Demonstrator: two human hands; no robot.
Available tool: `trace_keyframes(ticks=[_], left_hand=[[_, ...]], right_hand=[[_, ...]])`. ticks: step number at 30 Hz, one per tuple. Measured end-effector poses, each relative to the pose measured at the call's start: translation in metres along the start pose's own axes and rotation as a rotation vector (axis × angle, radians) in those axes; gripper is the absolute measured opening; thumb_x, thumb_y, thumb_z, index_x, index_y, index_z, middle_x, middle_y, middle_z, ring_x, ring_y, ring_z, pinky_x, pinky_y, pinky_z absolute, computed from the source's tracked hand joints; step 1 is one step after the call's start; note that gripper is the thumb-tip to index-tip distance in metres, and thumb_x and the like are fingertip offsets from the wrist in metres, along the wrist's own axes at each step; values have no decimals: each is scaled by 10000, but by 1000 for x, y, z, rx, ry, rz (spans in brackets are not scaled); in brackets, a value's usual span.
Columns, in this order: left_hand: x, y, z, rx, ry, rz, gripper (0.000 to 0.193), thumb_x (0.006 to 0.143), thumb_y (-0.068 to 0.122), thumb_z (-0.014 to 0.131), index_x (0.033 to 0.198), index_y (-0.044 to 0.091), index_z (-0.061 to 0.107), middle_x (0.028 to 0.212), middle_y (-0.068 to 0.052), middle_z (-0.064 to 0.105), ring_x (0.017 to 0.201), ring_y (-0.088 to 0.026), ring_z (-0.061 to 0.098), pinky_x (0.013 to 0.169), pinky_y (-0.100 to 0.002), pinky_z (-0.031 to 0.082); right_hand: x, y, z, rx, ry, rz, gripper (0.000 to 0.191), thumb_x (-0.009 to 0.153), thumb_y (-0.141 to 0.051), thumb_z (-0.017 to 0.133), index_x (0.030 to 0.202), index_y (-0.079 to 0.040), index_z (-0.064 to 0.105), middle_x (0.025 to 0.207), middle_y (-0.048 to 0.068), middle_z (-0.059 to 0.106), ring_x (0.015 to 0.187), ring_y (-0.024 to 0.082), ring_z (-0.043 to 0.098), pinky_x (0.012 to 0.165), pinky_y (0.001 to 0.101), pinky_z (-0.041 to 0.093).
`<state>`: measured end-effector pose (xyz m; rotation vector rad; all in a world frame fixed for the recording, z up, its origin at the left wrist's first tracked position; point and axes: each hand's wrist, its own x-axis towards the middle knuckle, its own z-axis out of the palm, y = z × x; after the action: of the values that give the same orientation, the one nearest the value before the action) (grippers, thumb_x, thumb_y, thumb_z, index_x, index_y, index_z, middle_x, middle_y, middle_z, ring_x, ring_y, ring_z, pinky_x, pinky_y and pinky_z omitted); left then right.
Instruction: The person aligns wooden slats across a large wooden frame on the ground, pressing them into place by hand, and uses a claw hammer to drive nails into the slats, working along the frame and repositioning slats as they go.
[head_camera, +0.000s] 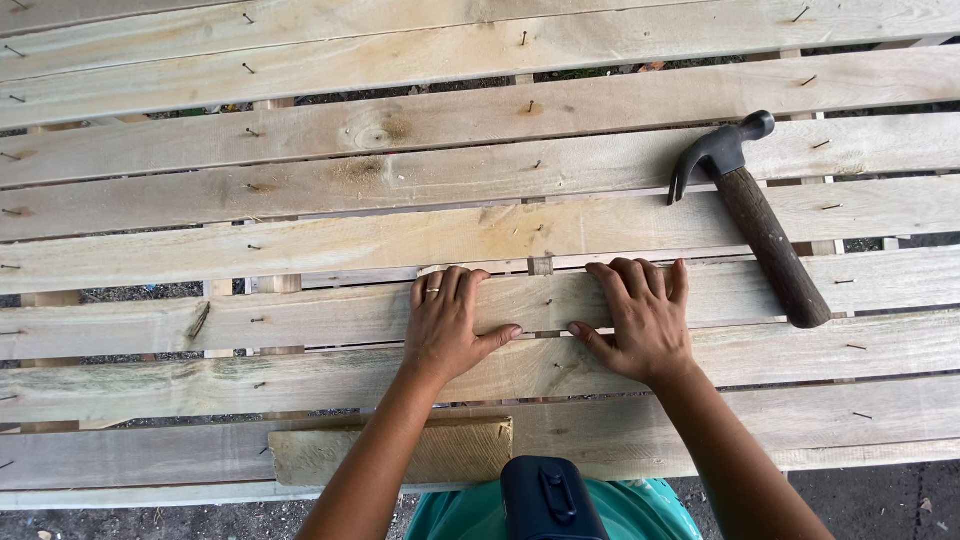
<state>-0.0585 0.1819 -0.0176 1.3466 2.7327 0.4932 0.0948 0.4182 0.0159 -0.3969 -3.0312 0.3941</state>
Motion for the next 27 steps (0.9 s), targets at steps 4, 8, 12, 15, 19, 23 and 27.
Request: trace_keyframes(ticks=[4,8,12,15,19,23,27], left_hand=[[1,0,1,2,-47,-20,923,717,844,670,1268,113,558,1144,-98,569,1117,-283,521,1016,-488,347],[1,1,-2,-9,-85,-34,914,717,843,670,1265,119,560,1148,-94,576,1116,-280,521,999,-481,351],[3,2,-5,3,-60,-16,921,711,840,673,1269,116,562,1135,-96,575,1111,-282,519,1001,-488,349],[5,2,-6,-1,-61,-22,934,707,844,675,1274,111,557,1140,-100,572,1111,-283,518,998,-488,351],[2,2,-7,-46,-91,-45,930,709,840,670,1289,122,555,1167,-90,569,1134,-287,517,1006,-483,357],[-1,1,-7,-83,117,6,942,686,775,691,1313,85,554,1197,-145,554,1164,-324,503,1007,-518,352],[23,-6,-5,-147,155,-19,684,924,639,684,1374,141,552,1310,-91,551,1278,-269,512,1116,-490,383]], right_hand=[[-1,1,2,-5,-4,6,852,818,-723,518,1401,-102,546,1283,180,585,1281,370,490,1166,685,97],[-1,-1,1,7,5,7,853,818,-724,516,1399,-100,546,1278,176,590,1280,362,495,1165,687,96],[1,0,0,-12,15,6,851,817,-730,513,1389,-101,548,1289,177,589,1272,362,498,1165,684,100],[1,2,1,7,22,-6,852,822,-726,522,1396,-95,542,1294,182,588,1282,365,491,1164,688,91],[-6,2,2,13,-9,11,832,822,-697,527,1431,-130,526,1310,163,565,1306,360,466,1193,658,91],[1,2,-2,85,124,29,722,874,-554,589,1459,-137,512,1373,149,538,1363,369,426,1215,639,119],[36,7,-6,70,176,75,677,945,-466,644,1485,-87,491,1441,165,511,1398,361,407,1215,638,171]])
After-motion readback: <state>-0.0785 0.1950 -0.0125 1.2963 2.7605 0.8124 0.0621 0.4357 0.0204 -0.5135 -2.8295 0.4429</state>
